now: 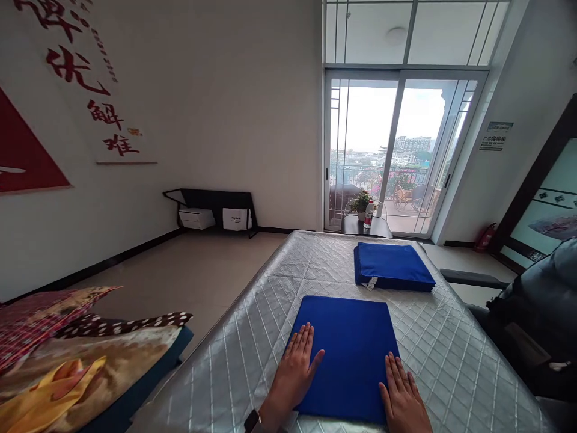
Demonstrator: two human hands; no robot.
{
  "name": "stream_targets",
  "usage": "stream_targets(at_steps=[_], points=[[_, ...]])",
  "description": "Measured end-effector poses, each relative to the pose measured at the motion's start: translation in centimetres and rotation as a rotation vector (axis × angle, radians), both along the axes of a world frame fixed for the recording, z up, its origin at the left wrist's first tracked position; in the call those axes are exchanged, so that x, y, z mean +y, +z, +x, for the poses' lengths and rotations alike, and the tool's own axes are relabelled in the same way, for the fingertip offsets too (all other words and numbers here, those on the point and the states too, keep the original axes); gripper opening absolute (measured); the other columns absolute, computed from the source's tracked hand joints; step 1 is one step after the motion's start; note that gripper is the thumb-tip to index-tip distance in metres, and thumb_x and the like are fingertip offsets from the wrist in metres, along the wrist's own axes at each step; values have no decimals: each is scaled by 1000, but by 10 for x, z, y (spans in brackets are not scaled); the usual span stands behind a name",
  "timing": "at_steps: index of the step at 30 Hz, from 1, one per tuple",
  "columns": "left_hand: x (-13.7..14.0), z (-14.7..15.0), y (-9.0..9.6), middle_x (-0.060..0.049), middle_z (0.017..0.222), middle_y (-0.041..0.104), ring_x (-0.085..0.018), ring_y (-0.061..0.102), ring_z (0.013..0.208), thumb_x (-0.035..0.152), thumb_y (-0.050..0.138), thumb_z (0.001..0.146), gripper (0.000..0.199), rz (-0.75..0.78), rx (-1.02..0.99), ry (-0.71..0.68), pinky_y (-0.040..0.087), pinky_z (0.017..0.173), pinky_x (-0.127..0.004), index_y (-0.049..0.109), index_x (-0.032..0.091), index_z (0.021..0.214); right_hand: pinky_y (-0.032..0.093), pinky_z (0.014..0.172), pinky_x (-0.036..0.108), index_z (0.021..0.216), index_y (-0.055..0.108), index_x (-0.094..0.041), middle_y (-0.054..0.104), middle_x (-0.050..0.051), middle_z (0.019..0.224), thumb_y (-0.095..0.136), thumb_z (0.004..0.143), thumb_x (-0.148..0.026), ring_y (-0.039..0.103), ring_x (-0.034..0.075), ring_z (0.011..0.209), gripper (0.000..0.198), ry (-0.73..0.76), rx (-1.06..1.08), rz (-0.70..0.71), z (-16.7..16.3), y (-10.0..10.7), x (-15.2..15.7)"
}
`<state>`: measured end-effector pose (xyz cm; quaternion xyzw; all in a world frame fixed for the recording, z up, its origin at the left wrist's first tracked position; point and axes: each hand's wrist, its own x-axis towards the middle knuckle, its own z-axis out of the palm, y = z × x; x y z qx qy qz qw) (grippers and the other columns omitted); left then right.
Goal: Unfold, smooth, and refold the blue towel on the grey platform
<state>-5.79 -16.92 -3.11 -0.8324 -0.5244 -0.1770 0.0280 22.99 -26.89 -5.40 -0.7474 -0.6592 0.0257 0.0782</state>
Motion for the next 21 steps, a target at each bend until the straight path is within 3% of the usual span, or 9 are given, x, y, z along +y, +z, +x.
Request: stream_targets(at_steps=[4, 8, 11, 16, 21], points=[[-26, 52, 15, -10, 160, 31, -24, 31, 147, 53, 28, 104, 65, -35, -5, -247, 37, 117, -43, 16, 18, 158, 22, 122, 47, 154, 28, -12, 20, 6, 162, 24, 99, -43, 20, 22, 149, 63, 9, -23, -15, -1, -2, -2], [-56, 113, 28, -6, 164, 19, -22, 21, 150, 54, 27, 104, 68, -71, -23, -522, 28, 121, -39, 5, 21, 159, 19, 122, 48, 152, 34, -15, 20, 6, 161, 30, 97, -39, 18, 24, 149, 60, 42, -52, -48, 0, 4, -5], [-67, 131, 28, -5, 164, 18, -21, 20, 150, 57, 26, 103, 72, -104, -25, -611, 25, 122, -38, -1, 20, 158, 18, 122, 51, 151, 36, -19, 20, 5, 161, 38, 93, -31, 16, 26, 149, 60, 105, -67, -70, 2, 4, -6], [-63, 103, 4, -5, 163, 20, -23, 26, 149, 58, 27, 102, 71, -71, 17, -463, 31, 119, -40, -1, 23, 158, 22, 121, 51, 151, 38, -15, 22, 8, 160, 31, 98, -38, 19, 26, 149, 58, 80, -43, -8, 6, -12, 0], [-51, 35, -33, -7, 161, 27, -23, 34, 145, 57, 32, 102, 74, -1, 78, -180, 36, 116, -41, -5, 24, 156, 23, 121, 51, 153, 31, -13, 20, 7, 161, 26, 99, -50, 19, 26, 149, 66, 68, 33, 2, 12, -27, 5]])
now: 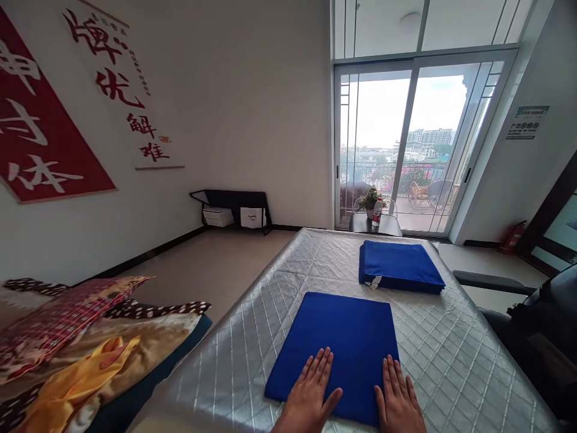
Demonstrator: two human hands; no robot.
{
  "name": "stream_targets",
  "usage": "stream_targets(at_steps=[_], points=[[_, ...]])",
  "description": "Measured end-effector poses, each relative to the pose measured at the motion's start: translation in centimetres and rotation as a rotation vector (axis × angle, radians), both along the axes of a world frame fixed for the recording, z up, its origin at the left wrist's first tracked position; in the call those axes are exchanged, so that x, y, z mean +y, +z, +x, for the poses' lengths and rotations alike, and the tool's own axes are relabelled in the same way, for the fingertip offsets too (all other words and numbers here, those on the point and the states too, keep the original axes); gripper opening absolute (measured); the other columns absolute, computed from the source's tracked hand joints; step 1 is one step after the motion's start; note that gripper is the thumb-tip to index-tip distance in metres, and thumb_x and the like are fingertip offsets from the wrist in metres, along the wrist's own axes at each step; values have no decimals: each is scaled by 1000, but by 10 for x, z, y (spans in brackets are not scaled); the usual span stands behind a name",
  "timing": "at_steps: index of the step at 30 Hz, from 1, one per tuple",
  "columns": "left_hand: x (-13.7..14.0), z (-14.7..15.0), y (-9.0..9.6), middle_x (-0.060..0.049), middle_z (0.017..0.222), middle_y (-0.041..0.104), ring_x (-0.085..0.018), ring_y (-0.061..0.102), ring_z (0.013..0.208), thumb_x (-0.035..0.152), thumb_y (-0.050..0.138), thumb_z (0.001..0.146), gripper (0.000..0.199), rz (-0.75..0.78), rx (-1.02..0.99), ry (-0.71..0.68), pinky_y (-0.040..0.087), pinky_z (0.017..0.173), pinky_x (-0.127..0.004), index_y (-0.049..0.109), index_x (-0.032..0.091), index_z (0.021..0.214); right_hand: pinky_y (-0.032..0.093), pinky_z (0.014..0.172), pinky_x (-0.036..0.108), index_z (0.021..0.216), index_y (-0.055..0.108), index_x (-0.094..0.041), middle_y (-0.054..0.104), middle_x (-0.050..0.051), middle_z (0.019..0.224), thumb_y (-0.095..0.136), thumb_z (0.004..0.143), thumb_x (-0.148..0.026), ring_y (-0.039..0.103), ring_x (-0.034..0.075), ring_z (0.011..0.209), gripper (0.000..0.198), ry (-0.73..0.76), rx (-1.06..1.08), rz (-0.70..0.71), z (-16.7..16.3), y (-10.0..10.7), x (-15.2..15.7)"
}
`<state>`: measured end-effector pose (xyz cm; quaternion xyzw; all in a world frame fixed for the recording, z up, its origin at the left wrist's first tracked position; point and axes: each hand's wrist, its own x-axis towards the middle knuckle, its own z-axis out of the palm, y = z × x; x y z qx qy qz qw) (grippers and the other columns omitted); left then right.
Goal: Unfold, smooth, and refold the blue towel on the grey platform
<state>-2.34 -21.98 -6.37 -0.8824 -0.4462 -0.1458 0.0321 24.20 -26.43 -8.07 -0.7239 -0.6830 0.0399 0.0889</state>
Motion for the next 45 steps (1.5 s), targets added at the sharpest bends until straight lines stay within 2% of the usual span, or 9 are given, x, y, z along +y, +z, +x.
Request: stream_targets(at_steps=[4, 8, 17, 23, 30, 33, 36, 40, 45], points=[[0, -60, -7, -7, 162, 24, -24, 32, 146, 56, 30, 102, 70, -47, 1, 288, 34, 117, -45, -3, 24, 155, 21, 122, 51, 153, 32, -15, 19, 5, 162, 25, 98, -50, 17, 25, 150, 66, 0, 25, 9, 1, 1, -1], [-3, -87, 1, -9, 162, 22, -25, 31, 147, 61, 30, 100, 75, -124, -8, 366, 35, 116, -46, 1, 20, 156, 20, 122, 51, 153, 33, -15, 20, 5, 162, 26, 98, -49, 17, 26, 150, 66, -3, 2, 1, 1, 3, -2], [-5, -82, -1, -10, 162, 23, -29, 33, 145, 69, 34, 95, 87, -106, -91, 390, 39, 114, -46, 7, 16, 158, 25, 120, 49, 154, 33, -16, 23, 6, 162, 24, 98, -53, 20, 25, 149, 68, 15, -34, -8, 10, -7, 1], [-2, -86, -10, -11, 160, 31, -30, 38, 143, 66, 36, 95, 84, -65, -134, 353, 40, 113, -48, 12, 17, 159, 25, 121, 48, 152, 37, -16, 27, 6, 161, 24, 97, -54, 23, 24, 149, 69, 7, -30, 26, 8, -4, -1], [6, -96, -26, -13, 157, 37, -34, 41, 141, 66, 39, 94, 84, -53, -141, 280, 41, 112, -49, 19, 15, 158, 23, 122, 45, 154, 30, -13, 26, 7, 162, 21, 99, -54, 21, 22, 150, 69, -62, 20, 44, 2, 32, -7], [12, -99, -35, -12, 155, 40, -34, 41, 141, 65, 41, 94, 83, -40, -142, 253, 42, 112, -50, 18, 17, 158, 23, 122, 44, 155, 29, -15, 27, 6, 162, 23, 100, -55, 22, 21, 150, 68, -61, 28, 87, -7, 53, 1], [15, -100, -42, -11, 154, 42, -34, 43, 140, 66, 43, 93, 84, -21, -133, 250, 43, 111, -50, 18, 19, 158, 22, 123, 43, 155, 28, -15, 26, 7, 162, 24, 100, -55, 20, 20, 150, 68, -54, 37, 105, -17, 63, 14], [16, -101, -42, -14, 154, 42, -33, 44, 139, 66, 40, 93, 83, -25, -108, 276, 43, 111, -50, 23, 15, 157, 19, 123, 45, 154, 29, -13, 26, 8, 162, 25, 100, -54, 19, 21, 150, 68, -94, 25, 50, -24, 54, 30], [20, -107, -28, -9, 152, 45, -32, 46, 138, 70, 35, 93, 78, -146, -55, 306, 45, 109, -50, 30, 21, 154, 18, 123, 44, 155, 25, -14, 21, 5, 163, 23, 99, -52, 16, 20, 151, 67, -105, 52, 9, -18, 40, 29]])
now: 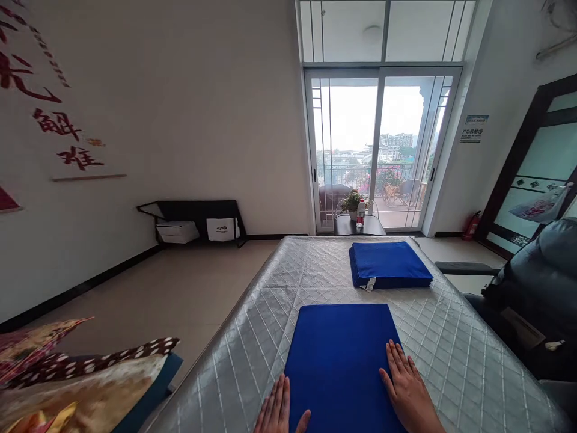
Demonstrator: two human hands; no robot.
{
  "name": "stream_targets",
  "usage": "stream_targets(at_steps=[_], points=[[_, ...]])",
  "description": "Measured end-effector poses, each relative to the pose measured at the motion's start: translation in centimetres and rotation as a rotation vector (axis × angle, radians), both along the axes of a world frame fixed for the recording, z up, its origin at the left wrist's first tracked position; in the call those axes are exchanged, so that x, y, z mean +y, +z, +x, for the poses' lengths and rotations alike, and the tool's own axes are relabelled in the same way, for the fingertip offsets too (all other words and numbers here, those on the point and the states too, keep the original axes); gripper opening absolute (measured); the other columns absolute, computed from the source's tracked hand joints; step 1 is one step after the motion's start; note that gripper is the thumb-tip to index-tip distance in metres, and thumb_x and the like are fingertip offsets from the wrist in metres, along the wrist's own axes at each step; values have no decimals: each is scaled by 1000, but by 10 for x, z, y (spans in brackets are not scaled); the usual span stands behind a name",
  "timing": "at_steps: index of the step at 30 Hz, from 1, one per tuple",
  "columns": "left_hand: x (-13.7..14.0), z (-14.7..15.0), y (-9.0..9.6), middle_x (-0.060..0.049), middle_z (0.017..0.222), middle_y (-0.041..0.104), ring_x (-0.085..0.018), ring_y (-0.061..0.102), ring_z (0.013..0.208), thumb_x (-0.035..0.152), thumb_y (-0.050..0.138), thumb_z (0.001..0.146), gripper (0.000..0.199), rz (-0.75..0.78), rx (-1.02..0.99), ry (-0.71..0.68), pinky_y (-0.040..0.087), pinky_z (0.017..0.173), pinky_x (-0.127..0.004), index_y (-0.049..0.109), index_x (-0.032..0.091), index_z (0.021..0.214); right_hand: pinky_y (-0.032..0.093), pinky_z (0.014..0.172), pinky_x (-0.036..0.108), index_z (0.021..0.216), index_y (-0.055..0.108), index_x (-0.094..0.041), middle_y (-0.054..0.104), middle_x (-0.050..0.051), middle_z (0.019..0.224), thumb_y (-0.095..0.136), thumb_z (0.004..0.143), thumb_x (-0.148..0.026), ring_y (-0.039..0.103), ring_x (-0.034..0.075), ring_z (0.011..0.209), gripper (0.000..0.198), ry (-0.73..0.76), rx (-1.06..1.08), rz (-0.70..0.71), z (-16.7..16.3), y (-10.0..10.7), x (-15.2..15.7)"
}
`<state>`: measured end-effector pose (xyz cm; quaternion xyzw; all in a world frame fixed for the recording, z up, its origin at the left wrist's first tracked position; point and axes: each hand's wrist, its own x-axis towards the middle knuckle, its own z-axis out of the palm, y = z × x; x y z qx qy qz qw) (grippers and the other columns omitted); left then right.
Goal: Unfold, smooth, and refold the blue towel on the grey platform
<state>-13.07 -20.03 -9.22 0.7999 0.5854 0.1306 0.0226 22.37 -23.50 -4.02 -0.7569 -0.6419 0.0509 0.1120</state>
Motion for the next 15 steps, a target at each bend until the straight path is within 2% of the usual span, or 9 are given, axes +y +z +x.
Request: stream_targets(at_steps=[3, 5, 8, 11, 13, 15], points=[[0, 16, 20, -9, 154, 43, -32, 43, 140, 71, 33, 94, 78, -67, 19, 13, 45, 110, -51, 30, 21, 154, 19, 123, 45, 155, 25, -15, 19, 4, 163, 23, 99, -53, 16, 21, 151, 68, 2, 35, -19, 3, -1, -4], [-2, 45, 38, -9, 156, 40, -32, 39, 142, 67, 32, 96, 75, -54, 32, -40, 43, 111, -50, 28, 21, 155, 19, 123, 46, 155, 25, -15, 19, 4, 163, 23, 99, -53, 16, 22, 151, 68, 8, 44, -25, 4, -1, -6], [-6, 109, 67, -8, 158, 34, -29, 36, 144, 62, 32, 99, 71, -18, 40, -263, 41, 114, -46, 23, 22, 157, 18, 123, 48, 154, 28, -13, 19, 5, 163, 24, 99, -49, 16, 23, 151, 66, 11, 34, -15, 4, -3, -7], [-7, 176, 94, -8, 162, 26, -25, 28, 148, 58, 28, 102, 69, -35, 11, -498, 33, 119, -42, 17, 20, 158, 16, 123, 49, 153, 33, -14, 21, 6, 162, 28, 98, -44, 15, 25, 151, 63, 33, 20, -7, 6, -10, -8], [-4, 211, 105, -6, 163, 21, -22, 21, 150, 56, 24, 103, 67, -63, -14, -607, 26, 122, -40, 15, 19, 158, 15, 123, 50, 152, 35, -18, 22, 4, 162, 30, 97, -38, 15, 26, 151, 59, 54, 19, -5, 7, -16, -8], [1, 236, 111, -6, 164, 19, -21, 15, 152, 55, 21, 103, 67, -87, -34, -659, 20, 124, -40, 15, 17, 158, 13, 123, 50, 152, 37, -23, 25, 2, 161, 34, 95, -32, 16, 26, 151, 58, 62, 22, 6, 8, -22, -8]])
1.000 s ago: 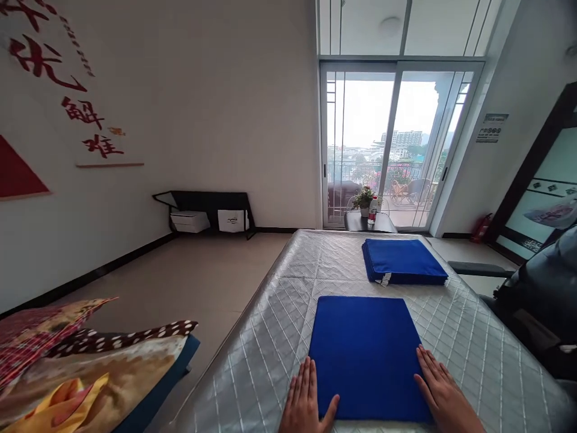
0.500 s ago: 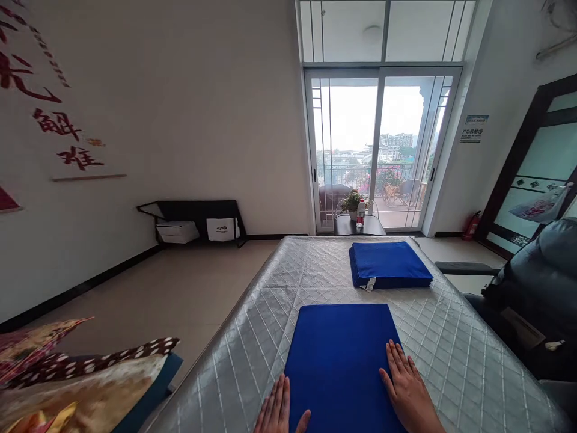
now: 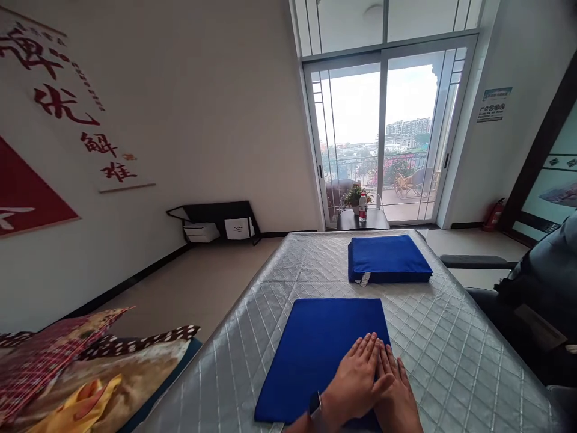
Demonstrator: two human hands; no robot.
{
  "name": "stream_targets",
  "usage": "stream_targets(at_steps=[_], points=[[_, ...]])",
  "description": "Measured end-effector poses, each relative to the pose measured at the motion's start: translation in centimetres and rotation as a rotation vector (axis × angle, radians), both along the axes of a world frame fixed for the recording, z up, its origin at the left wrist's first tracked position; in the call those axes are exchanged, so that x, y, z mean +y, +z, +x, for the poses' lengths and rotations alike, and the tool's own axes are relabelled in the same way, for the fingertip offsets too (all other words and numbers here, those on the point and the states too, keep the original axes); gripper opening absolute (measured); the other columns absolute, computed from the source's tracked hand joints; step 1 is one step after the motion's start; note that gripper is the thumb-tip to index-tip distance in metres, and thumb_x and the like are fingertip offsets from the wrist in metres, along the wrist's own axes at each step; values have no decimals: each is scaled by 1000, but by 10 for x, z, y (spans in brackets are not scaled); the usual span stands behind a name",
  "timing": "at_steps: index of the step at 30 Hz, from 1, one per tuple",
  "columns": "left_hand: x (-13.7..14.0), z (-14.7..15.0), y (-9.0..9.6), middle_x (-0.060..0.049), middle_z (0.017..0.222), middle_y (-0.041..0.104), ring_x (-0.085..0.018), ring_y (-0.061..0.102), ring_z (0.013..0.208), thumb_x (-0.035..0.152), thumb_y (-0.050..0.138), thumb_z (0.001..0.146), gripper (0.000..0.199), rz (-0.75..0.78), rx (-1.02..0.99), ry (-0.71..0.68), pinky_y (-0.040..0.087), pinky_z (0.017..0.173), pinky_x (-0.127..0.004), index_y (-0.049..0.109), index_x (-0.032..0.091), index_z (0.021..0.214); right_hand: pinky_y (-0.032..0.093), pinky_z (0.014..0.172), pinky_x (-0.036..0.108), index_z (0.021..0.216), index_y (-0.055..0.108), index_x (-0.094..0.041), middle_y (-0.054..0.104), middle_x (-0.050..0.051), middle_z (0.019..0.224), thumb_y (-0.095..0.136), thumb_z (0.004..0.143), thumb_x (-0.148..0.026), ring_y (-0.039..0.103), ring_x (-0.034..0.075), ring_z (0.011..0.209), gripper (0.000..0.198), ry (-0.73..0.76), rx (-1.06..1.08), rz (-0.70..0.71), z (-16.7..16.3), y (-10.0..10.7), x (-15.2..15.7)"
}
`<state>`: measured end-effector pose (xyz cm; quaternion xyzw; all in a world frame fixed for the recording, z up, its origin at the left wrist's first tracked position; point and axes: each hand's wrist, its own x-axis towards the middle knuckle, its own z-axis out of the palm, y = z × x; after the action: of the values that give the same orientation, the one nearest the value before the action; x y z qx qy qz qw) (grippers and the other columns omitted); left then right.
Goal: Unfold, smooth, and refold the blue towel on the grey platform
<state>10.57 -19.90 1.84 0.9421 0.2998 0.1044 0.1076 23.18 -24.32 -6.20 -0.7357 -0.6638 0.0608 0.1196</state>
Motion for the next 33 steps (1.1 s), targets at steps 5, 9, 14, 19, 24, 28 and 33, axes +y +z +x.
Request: stream_targets(at_steps=[5, 9, 14, 19, 24, 28, 33], points=[[13, 25, -10, -9, 164, 18, -22, 10, 152, 56, 15, 104, 69, -75, 5, -17, 17, 124, -41, 14, 13, 158, 9, 123, 52, 151, 39, -32, 29, -3, 160, 38, 92, -27, 17, 26, 151, 59, -7, 12, 77, -1, -10, 1], [16, 18, -21, -8, 165, 14, -20, 10, 152, 50, 12, 105, 64, -79, 10, -9, 19, 124, -39, 10, 15, 159, 9, 124, 50, 152, 37, -29, 27, -2, 160, 36, 91, -24, 16, 26, 151, 61, -8, 42, 54, -2, -9, 1], [15, -7, -25, -5, 165, 14, -20, 12, 152, 50, 16, 105, 63, 20, 24, 29, 22, 124, -39, 7, 19, 159, 13, 123, 50, 153, 33, -16, 21, 3, 161, 30, 95, -32, 17, 25, 150, 60, -46, 24, -23, -1, 5, -1], [21, -45, -33, -3, 165, 13, -20, 15, 151, 52, 21, 105, 64, 90, 13, 83, 24, 123, -39, 2, 23, 158, 17, 122, 51, 153, 32, -13, 22, 5, 161, 29, 96, -49, 19, 26, 150, 68, -68, -10, -34, -1, 11, 0], [33, -96, -43, -5, 165, 15, -23, 18, 151, 56, 24, 103, 69, 102, 36, 194, 26, 122, -43, 2, 22, 158, 19, 122, 50, 154, 32, -15, 22, 4, 162, 27, 95, -52, 20, 25, 150, 70, -72, -71, -62, 2, 8, 4], [43, -144, -47, -7, 164, 17, -25, 20, 150, 58, 27, 102, 72, 116, 39, 284, 27, 121, -44, 1, 20, 158, 21, 121, 50, 155, 30, -17, 20, 2, 162, 25, 94, -55, 21, 24, 149, 72, -51, -107, -82, 6, 3, 6], [50, -187, -49, -8, 164, 16, -26, 20, 150, 60, 28, 101, 74, 61, 7, 363, 25, 122, -45, 4, 20, 158, 25, 120, 51, 151, 40, -20, 26, 2, 160, 28, 92, -58, 27, 25, 147, 72, -9, -108, -50, 20, -13, 11]])
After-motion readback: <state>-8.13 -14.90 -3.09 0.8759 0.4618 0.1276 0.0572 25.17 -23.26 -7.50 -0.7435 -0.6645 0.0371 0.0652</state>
